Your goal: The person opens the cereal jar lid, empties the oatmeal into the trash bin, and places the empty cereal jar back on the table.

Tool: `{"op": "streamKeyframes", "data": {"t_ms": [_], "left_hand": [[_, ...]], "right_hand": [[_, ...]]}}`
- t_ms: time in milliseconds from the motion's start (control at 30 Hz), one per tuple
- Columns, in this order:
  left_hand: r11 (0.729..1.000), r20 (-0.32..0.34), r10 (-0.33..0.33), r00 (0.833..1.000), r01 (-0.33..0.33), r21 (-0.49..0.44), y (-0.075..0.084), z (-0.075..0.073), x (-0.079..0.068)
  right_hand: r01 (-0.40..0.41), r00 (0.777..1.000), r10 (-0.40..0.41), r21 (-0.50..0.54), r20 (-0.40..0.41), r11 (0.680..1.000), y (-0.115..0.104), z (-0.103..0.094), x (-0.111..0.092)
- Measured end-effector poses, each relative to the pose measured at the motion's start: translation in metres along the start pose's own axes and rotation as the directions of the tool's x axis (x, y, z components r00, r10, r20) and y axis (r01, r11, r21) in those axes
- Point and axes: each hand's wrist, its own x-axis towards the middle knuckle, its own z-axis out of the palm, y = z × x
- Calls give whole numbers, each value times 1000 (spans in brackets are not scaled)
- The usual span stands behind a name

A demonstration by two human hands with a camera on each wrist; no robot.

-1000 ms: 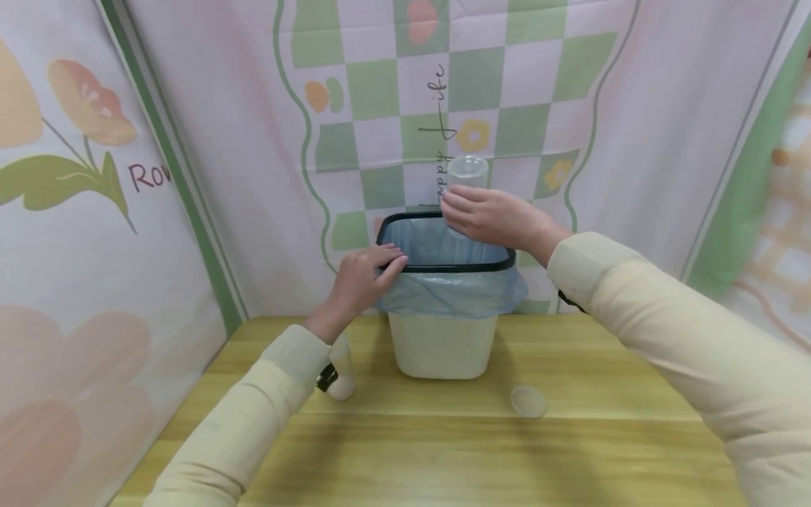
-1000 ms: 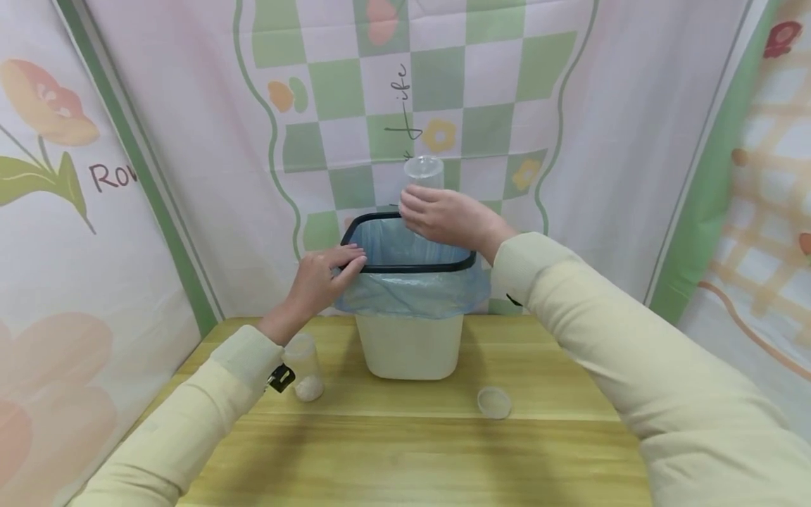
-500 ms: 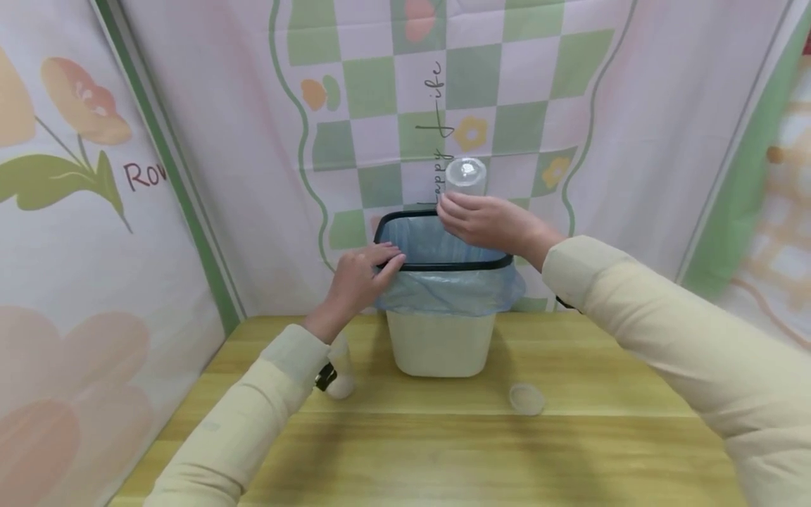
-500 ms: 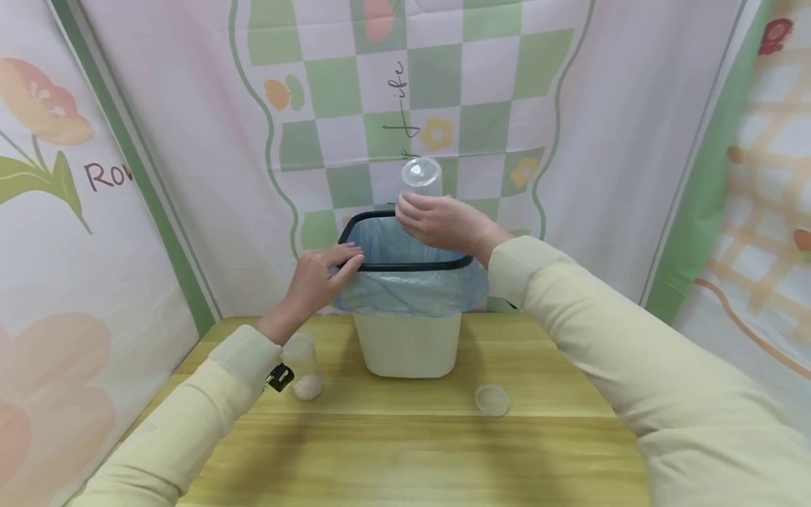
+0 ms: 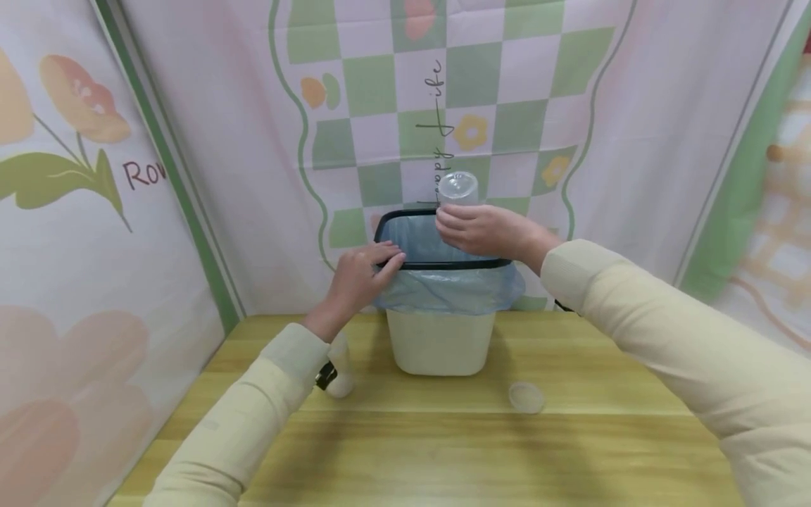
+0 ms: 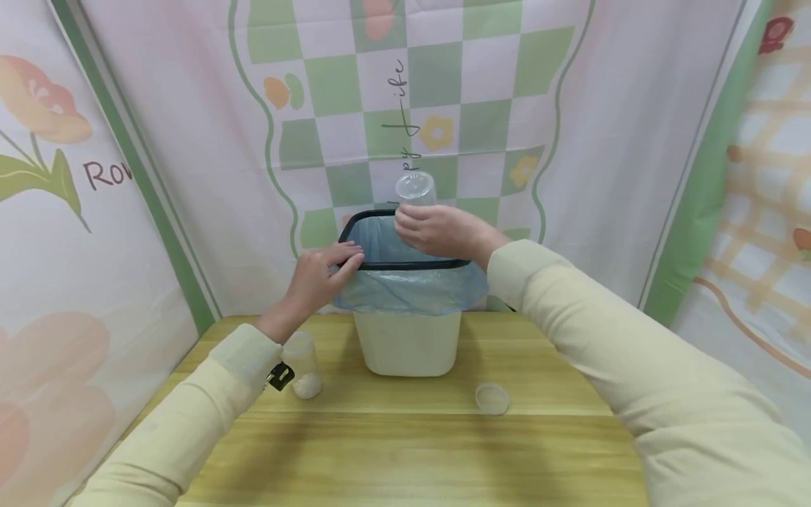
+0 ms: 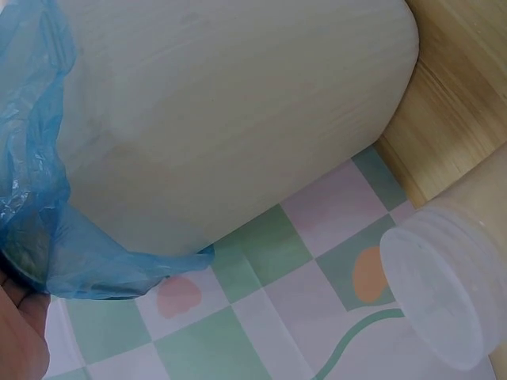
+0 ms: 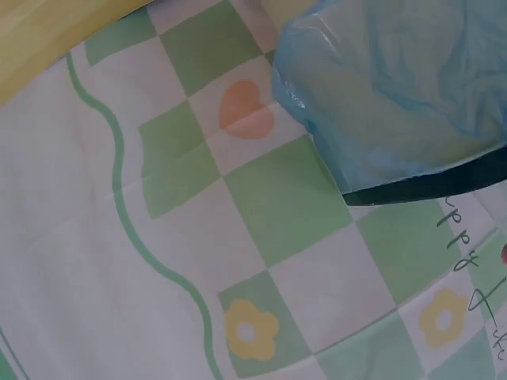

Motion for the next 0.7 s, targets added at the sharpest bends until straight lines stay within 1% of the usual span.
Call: {"op": "streamKeyframes", "data": {"t_ms": [67,133,200,233,367,400,533,600,700], "left_hand": [[1000,5,2,1000,-2,2,0,0,1],[1000,6,1,1000,-1,2,0,0,1],[1000,1,0,1000,0,2,1,-1,1],[1000,-2,1,1000,-1,2,1,-1,1],[1000,-8,7,1000,-7,4,1,-1,1],[1000,-5,9,1000,-9,6,1,-1,1],[1000,-7,9,1000,-9,2,2,-2,1],[1000,-8,6,1000,-6,0,2,-2,1],[1000,-4,2,1000,-2,0,3,-3,0]], "right_hand": [[-10,1000,10,-2,14,1000,2,-1,-1],[-56,998,56,-13,25,998,4,-2,-2],[-70,997,70,-25,24,997,6,-2,-2],[-60,998,60,-17,13,998,7,-1,-2],[25,1000,-25,21,-18,999,6,-1,-1],[25,1000,-24,31,-17,999,6,-1,-2],[-40,999,39,32,13,999,7,0,-2],[-20,1000,20,35,16,999,5,0,-1],[43,999,-43,54,-9,998,-1,0,1]]}}
